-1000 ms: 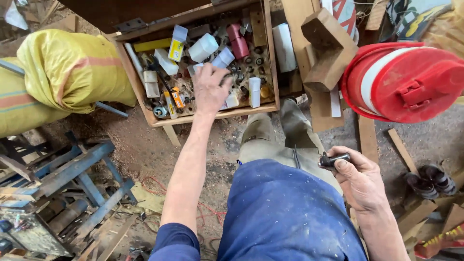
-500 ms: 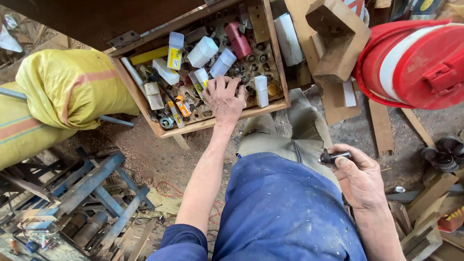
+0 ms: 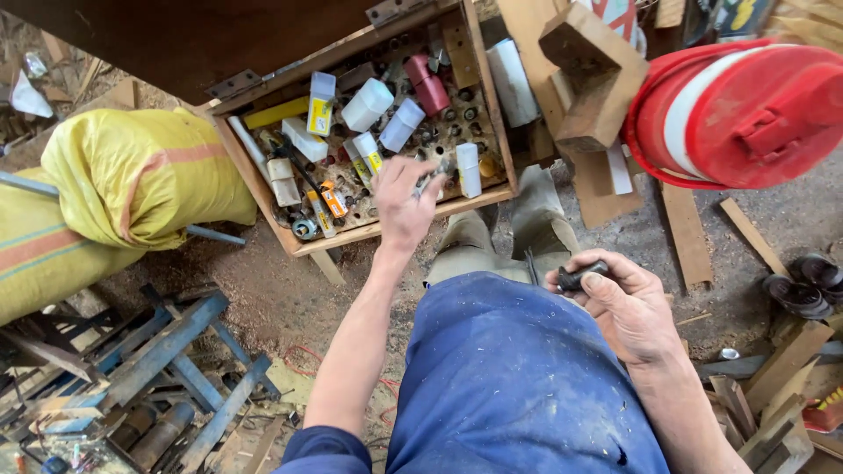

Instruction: Fitting decorative molding to a cabinet and searching for a specific router bit in a tool chest.

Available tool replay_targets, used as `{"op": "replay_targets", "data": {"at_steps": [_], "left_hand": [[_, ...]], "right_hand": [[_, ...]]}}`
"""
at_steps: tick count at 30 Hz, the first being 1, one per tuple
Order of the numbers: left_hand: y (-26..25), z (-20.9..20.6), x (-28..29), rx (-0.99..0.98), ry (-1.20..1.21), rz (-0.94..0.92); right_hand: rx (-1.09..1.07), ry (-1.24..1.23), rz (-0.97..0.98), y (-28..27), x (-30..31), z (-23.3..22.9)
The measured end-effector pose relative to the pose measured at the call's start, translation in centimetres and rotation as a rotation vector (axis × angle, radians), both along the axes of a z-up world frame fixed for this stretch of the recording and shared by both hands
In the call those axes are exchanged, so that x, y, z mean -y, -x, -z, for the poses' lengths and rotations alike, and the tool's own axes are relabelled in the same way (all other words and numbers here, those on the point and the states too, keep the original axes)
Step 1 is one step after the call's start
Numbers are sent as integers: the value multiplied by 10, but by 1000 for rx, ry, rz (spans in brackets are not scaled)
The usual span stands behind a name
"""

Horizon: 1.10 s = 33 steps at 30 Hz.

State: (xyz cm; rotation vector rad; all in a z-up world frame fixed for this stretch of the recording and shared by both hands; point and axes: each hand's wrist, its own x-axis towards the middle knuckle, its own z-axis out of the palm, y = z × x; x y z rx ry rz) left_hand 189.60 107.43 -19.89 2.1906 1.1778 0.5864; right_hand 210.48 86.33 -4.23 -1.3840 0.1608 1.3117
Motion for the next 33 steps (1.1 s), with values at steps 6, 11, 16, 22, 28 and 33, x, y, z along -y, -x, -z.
{"op": "replay_targets", "data": {"at_steps": [6, 11, 16, 22, 28, 33], "left_hand": [[1, -81, 20, 250, 311, -19], [10, -17, 7, 116, 173, 9], [8, 65, -3, -205, -141, -55], [-7, 45, -11, -313, -157, -126], [-4, 74, 1, -419, -257, -104], [-3, 71, 4, -442, -267, -99]], "right_hand": [[-32, -31, -11, -3, -4, -1], [12, 13, -72, -4, -5, -6], [2, 66, -44, -3, 1, -3], [39, 37, -38, -5, 10, 4], [42, 33, -31, -6, 7, 2], [17, 36, -30, -7, 10, 6]]}}
